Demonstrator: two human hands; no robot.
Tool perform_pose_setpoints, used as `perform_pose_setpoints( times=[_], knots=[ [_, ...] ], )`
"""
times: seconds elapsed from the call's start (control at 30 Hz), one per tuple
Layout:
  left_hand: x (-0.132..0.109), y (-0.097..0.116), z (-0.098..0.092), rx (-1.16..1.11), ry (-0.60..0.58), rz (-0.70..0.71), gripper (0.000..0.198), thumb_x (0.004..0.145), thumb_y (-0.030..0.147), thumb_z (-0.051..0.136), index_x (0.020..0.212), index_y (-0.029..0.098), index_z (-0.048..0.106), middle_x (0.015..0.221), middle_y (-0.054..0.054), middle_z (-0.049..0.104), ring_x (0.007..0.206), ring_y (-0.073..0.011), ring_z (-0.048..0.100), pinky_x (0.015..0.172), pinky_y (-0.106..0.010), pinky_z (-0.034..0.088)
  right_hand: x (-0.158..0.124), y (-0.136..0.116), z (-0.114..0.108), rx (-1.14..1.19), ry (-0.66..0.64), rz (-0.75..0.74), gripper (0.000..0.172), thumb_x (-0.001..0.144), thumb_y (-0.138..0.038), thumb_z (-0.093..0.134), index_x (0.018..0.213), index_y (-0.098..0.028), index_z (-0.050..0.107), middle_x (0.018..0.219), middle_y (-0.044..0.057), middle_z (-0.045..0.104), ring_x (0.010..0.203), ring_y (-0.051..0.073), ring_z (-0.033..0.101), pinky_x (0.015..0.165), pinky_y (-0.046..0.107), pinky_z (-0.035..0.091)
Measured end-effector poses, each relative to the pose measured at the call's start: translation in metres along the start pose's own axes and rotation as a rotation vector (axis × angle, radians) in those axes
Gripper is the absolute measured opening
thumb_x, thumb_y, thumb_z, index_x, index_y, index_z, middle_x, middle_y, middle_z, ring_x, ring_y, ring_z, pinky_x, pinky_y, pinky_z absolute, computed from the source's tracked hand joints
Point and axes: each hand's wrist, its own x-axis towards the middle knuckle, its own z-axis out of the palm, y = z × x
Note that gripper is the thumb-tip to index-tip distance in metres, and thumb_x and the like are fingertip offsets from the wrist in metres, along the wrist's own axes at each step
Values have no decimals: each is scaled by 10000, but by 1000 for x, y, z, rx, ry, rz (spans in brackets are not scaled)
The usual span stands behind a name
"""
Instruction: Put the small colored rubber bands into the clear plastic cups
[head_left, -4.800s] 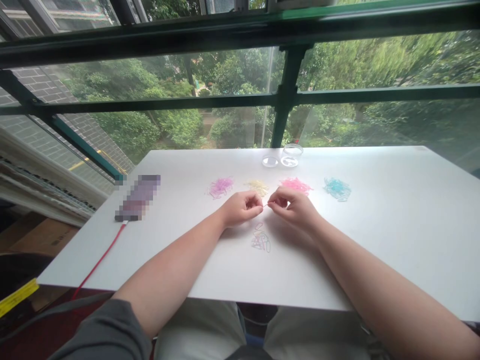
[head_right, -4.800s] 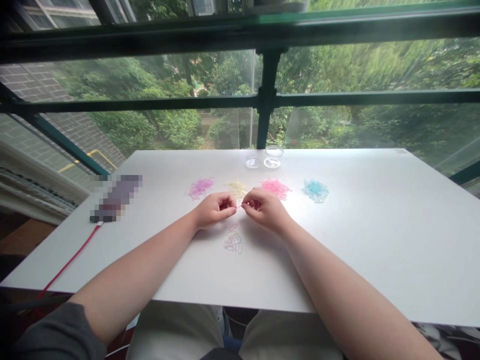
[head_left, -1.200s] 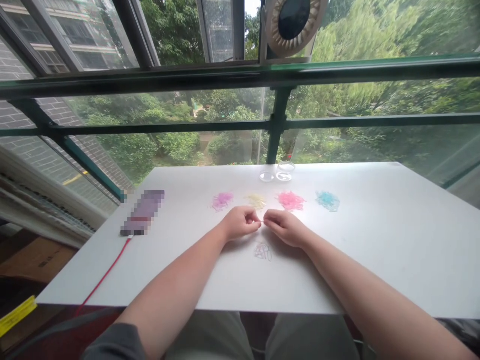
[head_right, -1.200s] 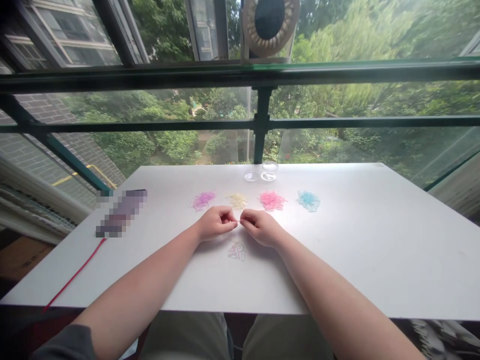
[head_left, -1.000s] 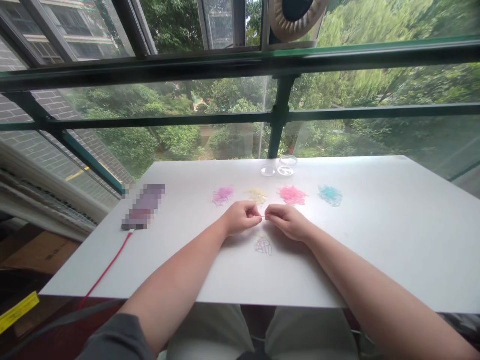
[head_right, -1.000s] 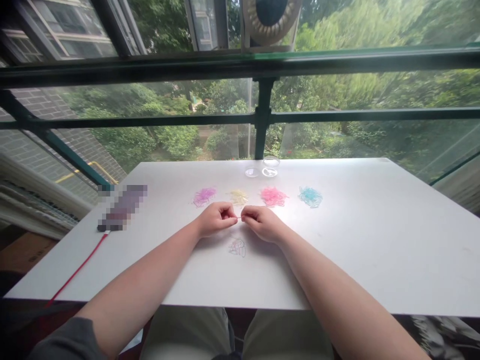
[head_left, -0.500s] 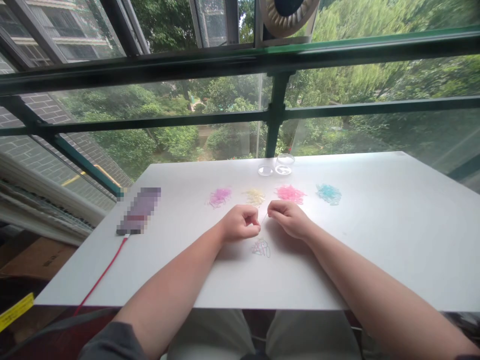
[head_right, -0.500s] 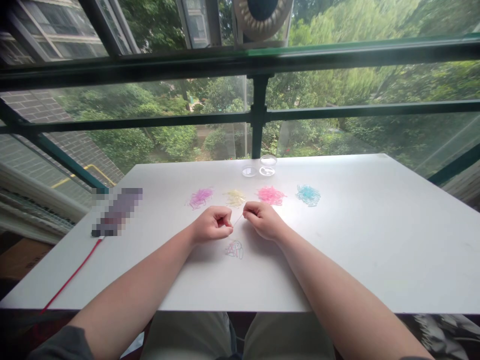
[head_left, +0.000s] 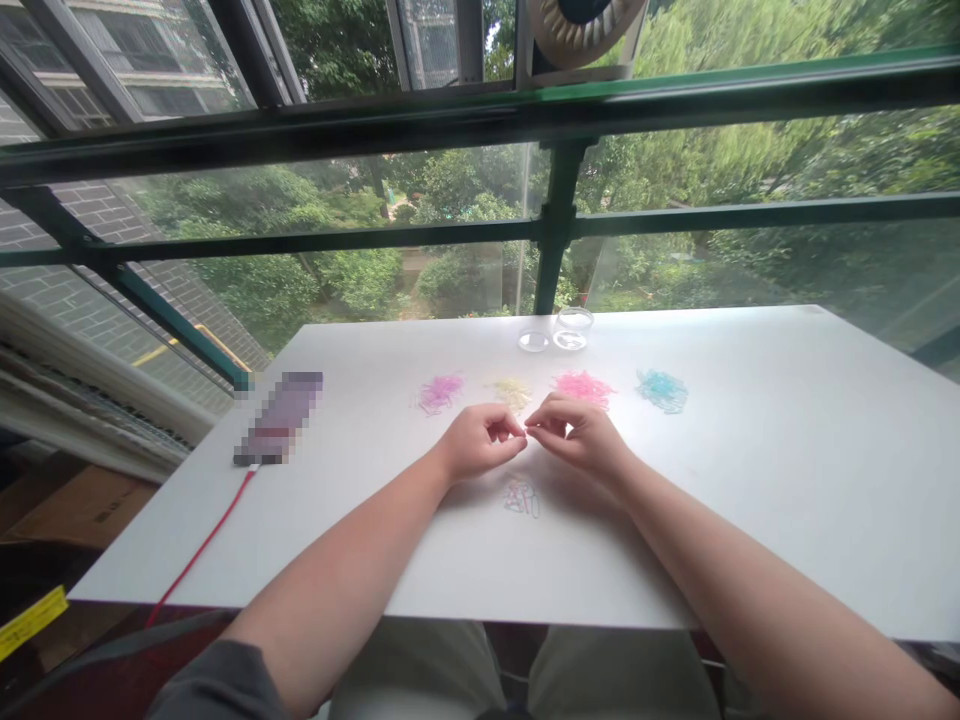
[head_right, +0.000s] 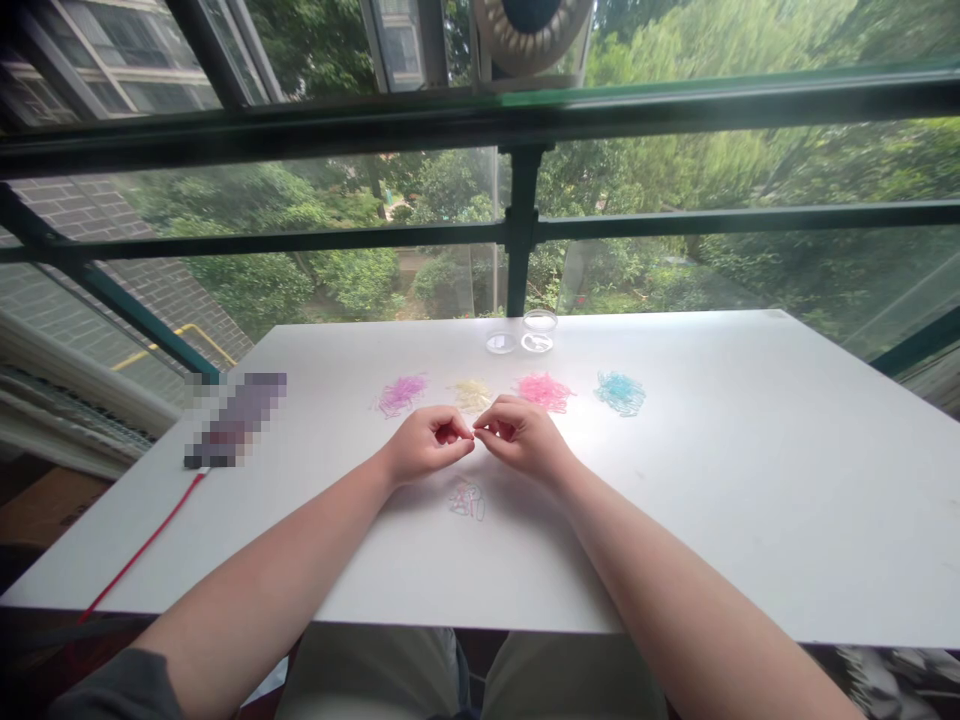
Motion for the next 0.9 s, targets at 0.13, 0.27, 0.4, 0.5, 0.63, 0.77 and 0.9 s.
perform_pose_setpoints(
  times=[0.13,0.27,0.4,0.5,0.63,0.77,0.9],
  knots=[
    [1,-1,-1,-4,-2,-18,162,730,296,610,713,135,614,634,6,534,559,-74,429,535,-203,355,0,-1,-1,0,16,1,50,744,-190,569,721,-182,612,630,-7,489,556,101,453,533,239,382],
    [2,0,-1,-37,0,-33,197,745,331,610,728,135,629,657,-4,544,576,-81,438,546,-210,359,-1,-3,-2,-3,30,-9,51,749,-182,566,732,-179,614,646,-4,487,567,102,459,532,239,385],
    [2,0,-1,-100,9,-38,228,769,353,586,722,133,620,623,10,501,568,-81,411,549,-213,345,-2,-4,-3,-5,41,-25,76,767,-190,570,753,-181,644,703,15,516,589,102,483,551,241,405],
    [2,-1,0,-156,-12,-54,225,796,337,542,729,131,602,602,21,474,559,-81,387,545,-213,330,-2,-4,-4,-9,56,-52,77,768,-179,581,749,-182,655,701,16,523,581,99,479,546,239,403],
    [1,0,-1,-155,-56,-41,200,808,279,498,684,134,561,593,30,449,577,-83,389,567,-211,327,-2,-7,-4,4,49,-111,80,770,-168,588,736,-186,659,699,17,530,575,97,476,534,237,400],
    [0,3,-1,-17,-49,-50,199,796,281,499,665,143,558,588,36,443,572,-84,393,555,-209,317,-3,-11,-3,11,11,-135,92,781,-164,572,732,-188,645,704,20,531,586,104,483,543,245,412],
    [1,3,0,90,-15,-74,204,794,287,491,652,151,545,580,40,445,570,-85,399,550,-208,313,-4,-13,-2,21,-19,-123,101,775,-131,549,737,-186,624,728,24,538,619,113,503,572,252,434]
  ],
)
